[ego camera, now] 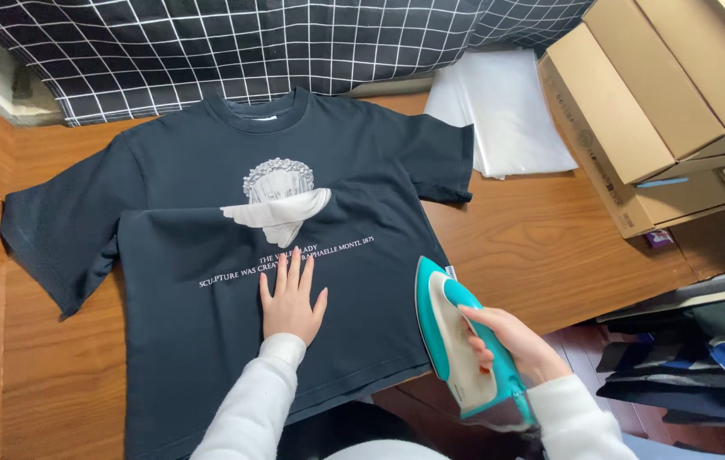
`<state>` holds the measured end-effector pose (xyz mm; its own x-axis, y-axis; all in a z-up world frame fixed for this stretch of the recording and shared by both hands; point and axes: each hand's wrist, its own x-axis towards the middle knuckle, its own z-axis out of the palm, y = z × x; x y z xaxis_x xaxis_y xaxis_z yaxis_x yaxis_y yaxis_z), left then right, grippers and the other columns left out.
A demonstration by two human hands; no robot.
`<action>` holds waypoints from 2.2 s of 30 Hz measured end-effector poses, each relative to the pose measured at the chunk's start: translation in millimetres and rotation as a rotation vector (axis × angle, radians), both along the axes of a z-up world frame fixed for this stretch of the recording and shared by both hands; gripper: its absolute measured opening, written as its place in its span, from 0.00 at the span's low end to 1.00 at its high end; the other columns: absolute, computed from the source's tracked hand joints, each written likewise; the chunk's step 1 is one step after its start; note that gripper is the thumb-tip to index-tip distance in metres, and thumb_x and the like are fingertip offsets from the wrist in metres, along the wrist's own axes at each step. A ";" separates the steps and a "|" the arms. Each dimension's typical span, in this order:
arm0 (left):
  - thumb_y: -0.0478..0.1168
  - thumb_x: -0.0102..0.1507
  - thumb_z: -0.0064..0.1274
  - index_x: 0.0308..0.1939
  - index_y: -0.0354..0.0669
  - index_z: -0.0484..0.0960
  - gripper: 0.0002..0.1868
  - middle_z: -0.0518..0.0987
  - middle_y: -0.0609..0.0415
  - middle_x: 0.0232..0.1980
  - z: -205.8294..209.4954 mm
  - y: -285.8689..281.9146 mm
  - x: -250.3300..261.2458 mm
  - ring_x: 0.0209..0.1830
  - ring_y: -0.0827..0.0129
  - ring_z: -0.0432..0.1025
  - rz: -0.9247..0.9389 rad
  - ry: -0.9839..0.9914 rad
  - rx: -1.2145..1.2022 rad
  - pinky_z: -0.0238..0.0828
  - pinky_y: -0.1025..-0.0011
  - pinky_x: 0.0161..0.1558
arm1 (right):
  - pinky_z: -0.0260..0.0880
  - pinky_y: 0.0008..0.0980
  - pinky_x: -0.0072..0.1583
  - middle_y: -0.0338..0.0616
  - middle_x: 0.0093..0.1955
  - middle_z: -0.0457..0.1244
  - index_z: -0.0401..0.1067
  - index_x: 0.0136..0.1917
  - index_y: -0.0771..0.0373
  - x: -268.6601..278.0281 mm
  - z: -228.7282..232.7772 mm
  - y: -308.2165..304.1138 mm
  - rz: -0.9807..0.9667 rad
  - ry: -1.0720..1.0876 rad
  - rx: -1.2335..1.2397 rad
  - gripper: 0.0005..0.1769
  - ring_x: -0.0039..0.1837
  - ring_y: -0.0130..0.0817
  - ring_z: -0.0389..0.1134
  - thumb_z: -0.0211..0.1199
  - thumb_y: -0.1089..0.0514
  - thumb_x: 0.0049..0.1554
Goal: Ironing a black t-shirt on a wooden table surface
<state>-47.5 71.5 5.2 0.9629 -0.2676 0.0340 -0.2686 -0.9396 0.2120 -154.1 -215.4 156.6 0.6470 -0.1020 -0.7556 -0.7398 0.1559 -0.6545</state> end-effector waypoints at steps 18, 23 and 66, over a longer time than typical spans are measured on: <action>0.59 0.65 0.29 0.71 0.58 0.47 0.32 0.41 0.57 0.77 -1.2 2.2 -2.3 0.76 0.63 0.35 -0.022 0.009 -0.027 0.30 0.45 0.68 | 0.58 0.33 0.26 0.44 0.23 0.51 0.63 0.40 0.63 17.5 -8.4 -2.6 -0.072 0.044 -0.008 0.18 0.22 0.33 0.53 0.60 0.46 0.55; 0.60 0.61 0.34 0.68 0.55 0.59 0.33 0.53 0.57 0.74 -1.4 1.2 -3.6 0.73 0.63 0.48 0.007 -0.273 0.086 0.46 0.52 0.65 | 0.47 0.29 0.28 0.42 0.23 0.50 0.56 0.32 0.62 9.3 -3.3 -0.4 -0.013 0.133 0.040 0.21 0.22 0.30 0.47 0.55 0.46 0.57; 0.60 0.61 0.33 0.69 0.56 0.56 0.34 0.52 0.57 0.74 -2.3 1.3 -5.1 0.74 0.63 0.46 0.004 -0.246 0.081 0.45 0.52 0.66 | 0.51 0.32 0.29 0.41 0.22 0.50 0.54 0.30 0.60 27.3 -4.8 16.2 0.005 0.133 0.039 0.22 0.21 0.30 0.47 0.55 0.46 0.57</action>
